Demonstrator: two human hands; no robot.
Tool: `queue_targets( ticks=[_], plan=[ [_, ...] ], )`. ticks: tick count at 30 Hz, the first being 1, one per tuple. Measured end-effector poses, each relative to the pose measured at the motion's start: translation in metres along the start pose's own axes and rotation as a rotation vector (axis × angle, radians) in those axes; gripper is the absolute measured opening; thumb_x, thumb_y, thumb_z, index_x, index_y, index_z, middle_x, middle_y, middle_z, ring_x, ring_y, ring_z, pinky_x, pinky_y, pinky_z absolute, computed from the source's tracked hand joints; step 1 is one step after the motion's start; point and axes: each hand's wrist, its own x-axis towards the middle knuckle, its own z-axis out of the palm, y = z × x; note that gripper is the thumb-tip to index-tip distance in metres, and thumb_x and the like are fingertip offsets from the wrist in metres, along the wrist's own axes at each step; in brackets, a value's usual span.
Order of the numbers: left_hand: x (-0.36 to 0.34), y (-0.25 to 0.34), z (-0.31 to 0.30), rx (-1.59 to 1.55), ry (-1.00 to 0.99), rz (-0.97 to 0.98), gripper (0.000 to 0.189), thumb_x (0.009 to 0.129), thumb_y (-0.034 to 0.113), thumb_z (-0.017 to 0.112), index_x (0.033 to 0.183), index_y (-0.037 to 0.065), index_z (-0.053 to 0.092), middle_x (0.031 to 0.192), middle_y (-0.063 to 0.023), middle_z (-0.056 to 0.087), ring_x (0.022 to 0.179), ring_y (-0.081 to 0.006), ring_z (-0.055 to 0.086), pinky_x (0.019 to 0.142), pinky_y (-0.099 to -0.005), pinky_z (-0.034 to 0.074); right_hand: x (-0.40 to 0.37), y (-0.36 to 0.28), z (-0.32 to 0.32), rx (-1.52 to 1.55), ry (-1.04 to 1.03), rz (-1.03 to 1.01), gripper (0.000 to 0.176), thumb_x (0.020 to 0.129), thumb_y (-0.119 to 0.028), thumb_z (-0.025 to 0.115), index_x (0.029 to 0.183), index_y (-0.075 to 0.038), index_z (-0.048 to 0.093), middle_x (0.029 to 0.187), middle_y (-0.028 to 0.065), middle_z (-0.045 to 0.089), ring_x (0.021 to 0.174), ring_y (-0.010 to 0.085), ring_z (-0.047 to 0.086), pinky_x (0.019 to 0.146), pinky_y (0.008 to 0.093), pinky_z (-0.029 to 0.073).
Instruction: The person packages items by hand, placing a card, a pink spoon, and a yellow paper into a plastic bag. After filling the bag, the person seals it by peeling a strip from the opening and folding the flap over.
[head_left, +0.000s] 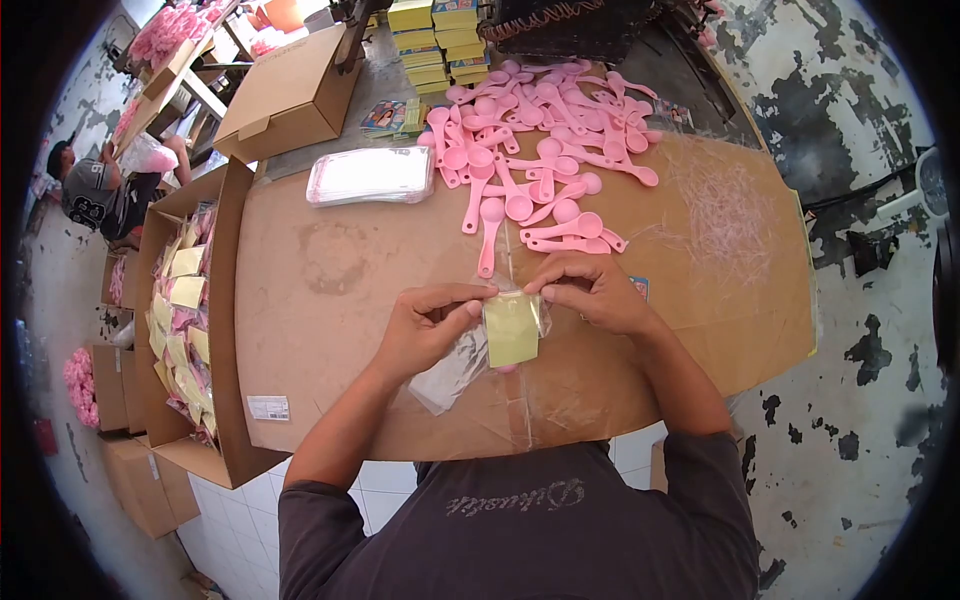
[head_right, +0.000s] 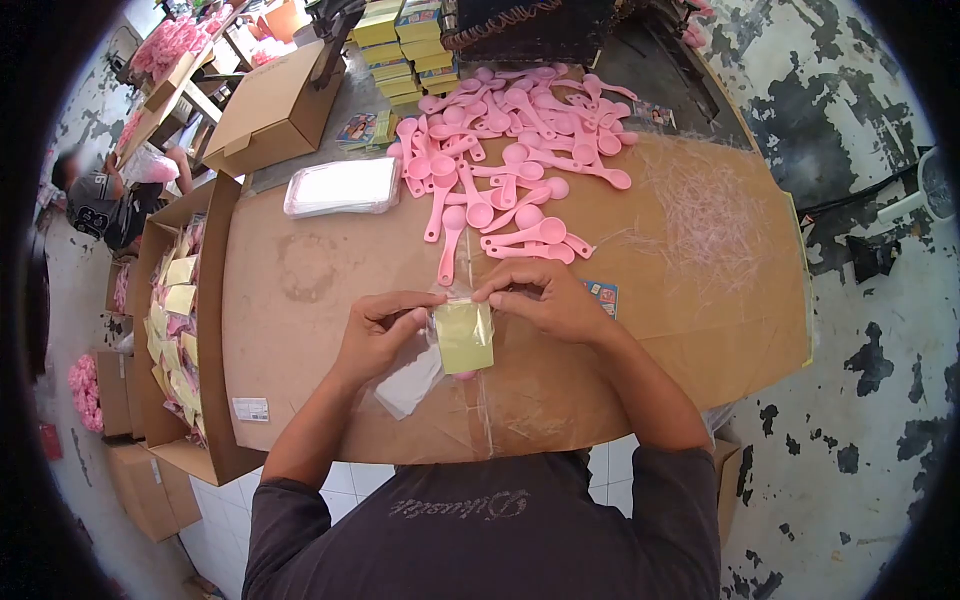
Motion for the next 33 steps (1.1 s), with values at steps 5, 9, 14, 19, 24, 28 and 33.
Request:
queue_targets(
  ticks=[5, 9, 14, 19, 24, 28, 33],
  plan=[
    [0.002, -0.006, 0.0, -0.091, 0.01, -0.07, 0.024, 0.102, 0.011, 0.069, 0.12, -0.002, 0.075, 0.102, -0.0075, 0.076, 0.091, -0.0095, 0.069, 0.079, -0.0256, 0.058, 0.0, 0.002, 0.001, 0.001, 0.0, 0.016, 0.015, 0.098, -0.008, 0.072, 0.11, -0.001, 0.077, 0.108, 0.004, 0.071, 0.096, 0.01, 0.065, 0.084, 0.0273, 0.052],
    [0.003, -0.006, 0.003, -0.014, 0.018, -0.116, 0.025, 0.102, 0.01, 0.068, 0.124, -0.002, 0.074, 0.102, -0.0071, 0.077, 0.089, -0.0088, 0.069, 0.077, -0.0244, 0.058, 0.001, 0.007, 0.001, 0.0, -0.007, 0.002, 0.018, 0.097, -0.009, 0.073, 0.113, -0.001, 0.075, 0.106, 0.0037, 0.071, 0.095, 0.0102, 0.065, 0.084, 0.0272, 0.053],
    [0.003, 0.0, 0.006, -0.057, 0.044, -0.129, 0.027, 0.102, 0.004, 0.066, 0.127, -0.003, 0.071, 0.11, -0.0096, 0.077, 0.095, -0.0101, 0.07, 0.083, -0.0254, 0.058, -0.004, -0.003, 0.011, -0.096, 0.046, -0.067, 0.035, 0.095, -0.006, 0.074, 0.129, -0.002, 0.066, 0.106, 0.0033, 0.069, 0.094, 0.0099, 0.065, 0.083, 0.0265, 0.053],
    [0.0, 0.015, 0.013, -0.128, 0.061, -0.034, 0.029, 0.101, 0.004, 0.068, 0.129, -0.005, 0.069, 0.116, -0.0105, 0.075, 0.102, -0.0123, 0.07, 0.087, -0.0275, 0.058, -0.012, -0.016, 0.013, -0.113, -0.08, 0.059, 0.047, 0.094, -0.005, 0.075, 0.138, -0.003, 0.058, 0.106, 0.0035, 0.068, 0.096, 0.01, 0.064, 0.082, 0.0263, 0.052],
    [-0.014, 0.019, 0.001, 0.043, -0.154, -0.158, 0.02, 0.1, 0.007, 0.071, 0.116, -0.005, 0.068, 0.105, -0.0087, 0.075, 0.091, -0.012, 0.071, 0.08, -0.0284, 0.06, -0.022, -0.032, 0.018, -0.096, -0.049, -0.004, 0.042, 0.095, -0.008, 0.076, 0.134, -0.004, 0.061, 0.104, 0.0041, 0.068, 0.096, 0.0123, 0.065, 0.084, 0.0315, 0.053],
    [-0.044, 0.02, -0.052, 0.084, 0.121, -0.039, 0.018, 0.099, 0.006, 0.07, 0.114, -0.002, 0.067, 0.1, -0.0085, 0.074, 0.089, -0.016, 0.074, 0.078, -0.0299, 0.061, -0.047, -0.033, -0.008, -0.579, 0.153, -0.1, 0.042, 0.092, -0.01, 0.076, 0.131, -0.003, 0.064, 0.11, 0.0108, 0.068, 0.103, 0.0257, 0.067, 0.093, 0.0384, 0.053],
    [-0.087, 0.025, -0.108, -0.653, 0.567, 0.58, 0.06, 0.111, 0.041, 0.047, 0.155, 0.001, 0.041, 0.148, -0.0195, 0.056, 0.124, -0.0239, 0.065, 0.104, -0.0392, 0.056, -0.082, -0.022, -0.034, -0.916, 0.422, -0.055, 0.039, 0.089, -0.01, 0.076, 0.125, -0.001, 0.067, 0.117, 0.0159, 0.064, 0.112, 0.0353, 0.062, 0.099, 0.0428, 0.05]
  ],
)
